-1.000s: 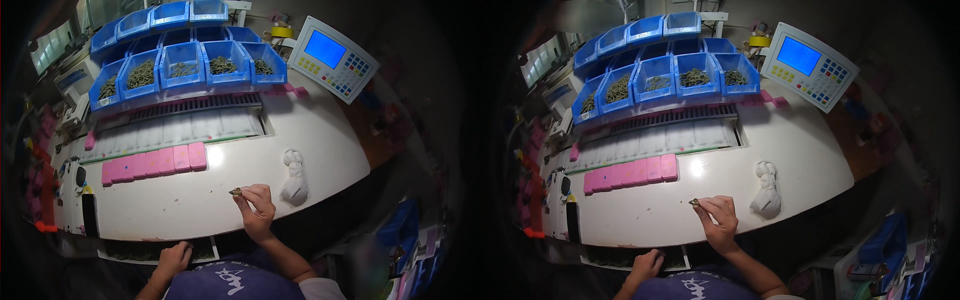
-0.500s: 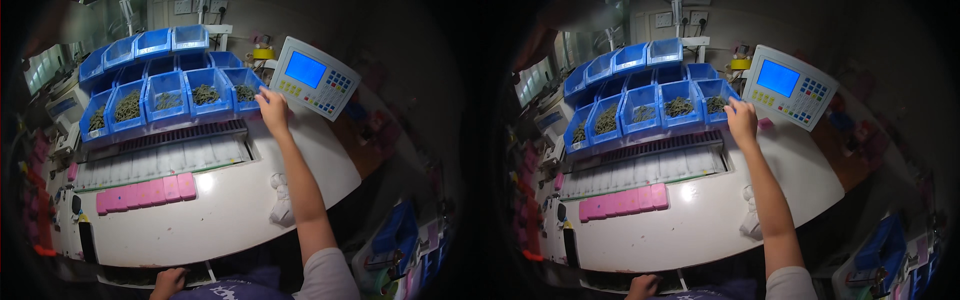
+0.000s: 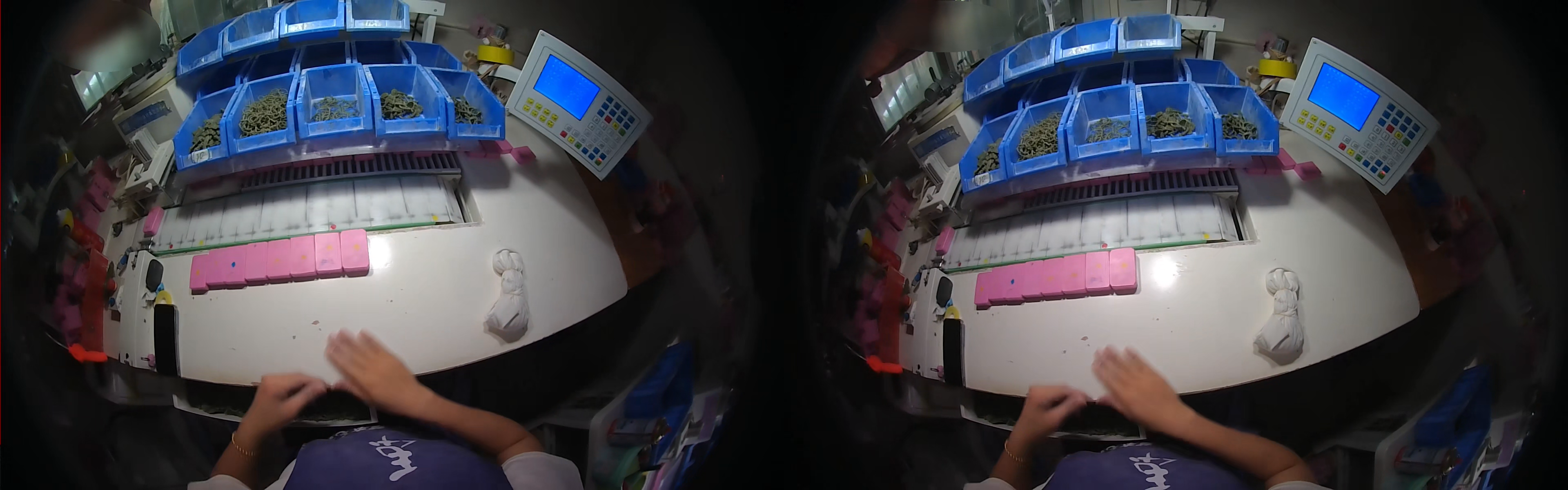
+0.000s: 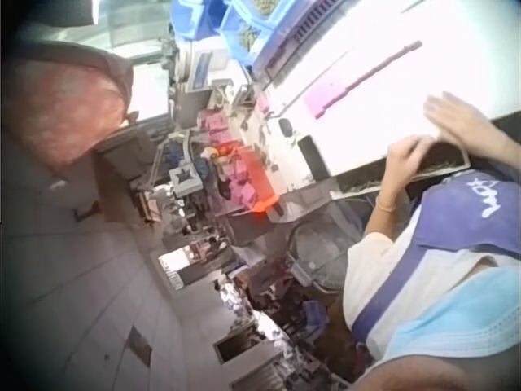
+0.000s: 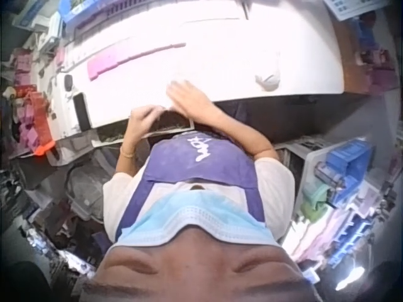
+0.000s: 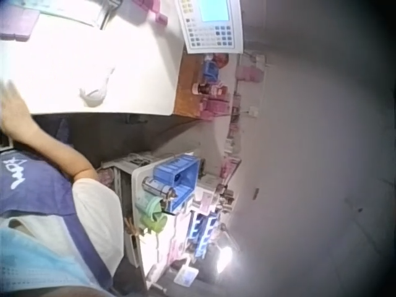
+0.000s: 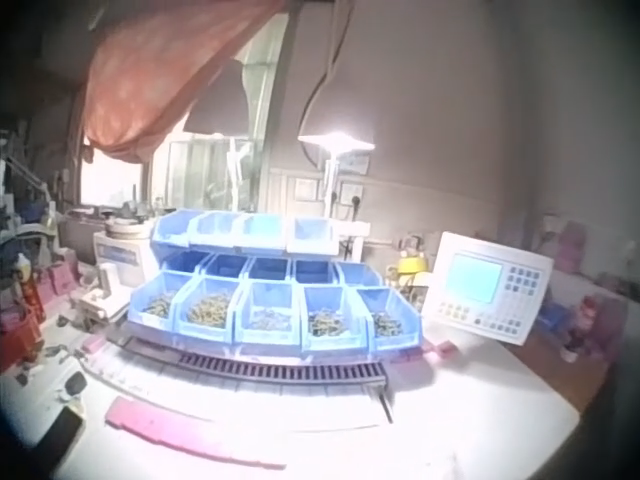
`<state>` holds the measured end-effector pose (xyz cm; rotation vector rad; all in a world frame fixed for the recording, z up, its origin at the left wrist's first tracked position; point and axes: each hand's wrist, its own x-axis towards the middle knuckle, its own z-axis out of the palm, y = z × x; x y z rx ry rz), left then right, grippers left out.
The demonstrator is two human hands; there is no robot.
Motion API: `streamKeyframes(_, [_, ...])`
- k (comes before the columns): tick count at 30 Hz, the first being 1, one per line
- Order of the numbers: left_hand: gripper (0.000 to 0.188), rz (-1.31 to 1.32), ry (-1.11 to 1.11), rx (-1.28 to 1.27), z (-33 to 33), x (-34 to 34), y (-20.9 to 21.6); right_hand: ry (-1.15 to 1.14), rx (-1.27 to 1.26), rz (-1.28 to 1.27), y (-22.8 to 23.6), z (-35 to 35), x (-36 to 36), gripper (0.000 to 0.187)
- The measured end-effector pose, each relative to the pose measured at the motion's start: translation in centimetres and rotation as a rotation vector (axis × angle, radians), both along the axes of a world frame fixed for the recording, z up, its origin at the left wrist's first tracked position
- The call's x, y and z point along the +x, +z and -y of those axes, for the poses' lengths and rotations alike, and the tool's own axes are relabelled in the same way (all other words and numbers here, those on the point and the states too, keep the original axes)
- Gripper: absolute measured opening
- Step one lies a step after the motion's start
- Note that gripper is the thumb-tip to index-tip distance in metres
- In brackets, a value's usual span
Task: Placing small dark components and metal rings into pink heart-shaped molds on a production line.
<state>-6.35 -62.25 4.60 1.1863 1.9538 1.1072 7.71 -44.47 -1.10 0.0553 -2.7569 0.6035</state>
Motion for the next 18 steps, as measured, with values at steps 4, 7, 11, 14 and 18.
streamKeyframes(4, [0.044, -0.489, 0.051, 0.155, -8.9, -3.6, 1.5, 0.298, 0.118, -0.135, -2.8, 4.2, 1.9, 0.045])
streamKeyframes(7, [0.075, -0.820, 0.091, 0.139, -15.3, -5.9, -0.8, 0.389, 0.029, -0.182, -3.3, 4.4, 2.5, 0.041])
streamKeyframes(11, [0.080, -0.923, 0.031, 0.005, -18.3, -7.7, -2.1, 0.173, -0.377, -0.274, 0.9, 1.8, 3.9, 0.035])
streamKeyframes(14, [0.079, -0.813, -0.001, 0.070, -18.2, -6.4, -0.6, -0.418, -0.491, -0.334, 1.4, -1.7, 4.0, 0.023])
streamKeyframes(18, [0.083, -0.634, 0.010, 0.298, -15.2, 0.3, 0.5, -0.431, -1.238, -0.325, 2.5, -4.4, 2.1, 0.045])
